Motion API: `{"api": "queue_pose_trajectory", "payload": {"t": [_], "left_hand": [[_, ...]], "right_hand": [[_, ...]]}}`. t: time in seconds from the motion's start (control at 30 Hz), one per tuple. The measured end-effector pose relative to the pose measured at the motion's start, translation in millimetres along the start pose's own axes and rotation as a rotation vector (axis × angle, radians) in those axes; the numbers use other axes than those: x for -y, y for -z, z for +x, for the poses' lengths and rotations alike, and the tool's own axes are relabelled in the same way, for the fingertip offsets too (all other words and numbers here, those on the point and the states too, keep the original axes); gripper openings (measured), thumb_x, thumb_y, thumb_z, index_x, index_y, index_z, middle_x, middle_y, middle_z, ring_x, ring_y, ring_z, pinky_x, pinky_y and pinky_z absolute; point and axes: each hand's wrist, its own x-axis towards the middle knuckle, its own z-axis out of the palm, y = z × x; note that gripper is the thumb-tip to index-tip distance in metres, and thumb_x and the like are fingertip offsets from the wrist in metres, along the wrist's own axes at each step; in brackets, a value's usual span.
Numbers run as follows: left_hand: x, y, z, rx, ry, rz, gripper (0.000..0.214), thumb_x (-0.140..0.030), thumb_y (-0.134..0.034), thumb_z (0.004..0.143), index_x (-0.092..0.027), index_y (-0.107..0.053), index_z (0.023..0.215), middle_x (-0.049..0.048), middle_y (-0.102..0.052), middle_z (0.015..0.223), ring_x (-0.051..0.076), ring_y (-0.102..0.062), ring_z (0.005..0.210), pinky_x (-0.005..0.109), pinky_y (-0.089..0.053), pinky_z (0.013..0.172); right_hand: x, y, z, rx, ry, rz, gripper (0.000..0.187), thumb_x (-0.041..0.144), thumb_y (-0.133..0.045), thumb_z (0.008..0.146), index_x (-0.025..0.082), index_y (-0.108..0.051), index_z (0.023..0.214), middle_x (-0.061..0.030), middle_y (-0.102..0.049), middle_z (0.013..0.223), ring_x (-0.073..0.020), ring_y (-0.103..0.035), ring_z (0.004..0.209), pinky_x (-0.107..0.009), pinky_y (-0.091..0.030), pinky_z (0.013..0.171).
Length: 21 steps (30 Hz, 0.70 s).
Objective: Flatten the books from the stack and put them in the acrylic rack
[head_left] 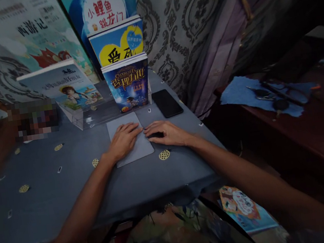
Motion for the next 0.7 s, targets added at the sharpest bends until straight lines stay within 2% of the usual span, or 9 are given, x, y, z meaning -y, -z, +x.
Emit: {"api": "queue_pose_trajectory", "payload": {"t": [0.13, 0.4, 0.53, 0.7], "left_hand": [[-3, 2.5, -9, 0.002, -0.038, -0.053, 0.04, -0.019, -0.044, 0.099, -0.026, -0.063, 0.133, 0.0065, -0.063, 0.14, 0.025, -0.053, 0.135, 0.051, -0.041, 0.112], [-12, 5.5, -17, -0.051, -0.117, -0.071, 0.035, -0.018, -0.047, 0.097, -0.023, -0.066, 0.126, 0.0089, -0.066, 0.135, 0.026, -0.055, 0.131, 0.052, -0.044, 0.109], [-23, 12.1, -18, -0.013, -0.193, -0.128, 0.036, -0.015, -0.046, 0.096, -0.024, -0.069, 0.123, 0.0091, -0.067, 0.128, 0.024, -0.058, 0.122, 0.047, -0.047, 0.105], [-39, 18.7, -23, 0.055, -0.27, -0.17, 0.038, -0.012, -0.046, 0.095, -0.025, -0.071, 0.119, 0.009, -0.067, 0.12, 0.023, -0.058, 0.115, 0.044, -0.048, 0.102]], "right_hand": [[2, 2, 0, 0.003, -0.016, -0.02, 0.023, 0.021, -0.057, 0.091, 0.023, -0.077, 0.101, -0.0064, -0.078, 0.107, -0.0225, -0.069, 0.11, -0.045, -0.054, 0.099], [4, 4, 0, 0.011, -0.015, -0.029, 0.024, 0.026, -0.056, 0.092, 0.02, -0.078, 0.1, -0.0081, -0.078, 0.109, -0.0236, -0.068, 0.111, -0.044, -0.054, 0.098], [5, 5, 0, 0.017, -0.008, -0.018, 0.026, 0.027, -0.052, 0.095, 0.021, -0.077, 0.097, -0.0068, -0.078, 0.109, -0.0222, -0.069, 0.11, -0.042, -0.054, 0.098], [4, 5, -1, 0.017, -0.002, -0.045, 0.022, 0.024, -0.055, 0.092, 0.021, -0.077, 0.095, -0.0067, -0.078, 0.108, -0.0233, -0.069, 0.111, -0.044, -0.053, 0.1]]}}
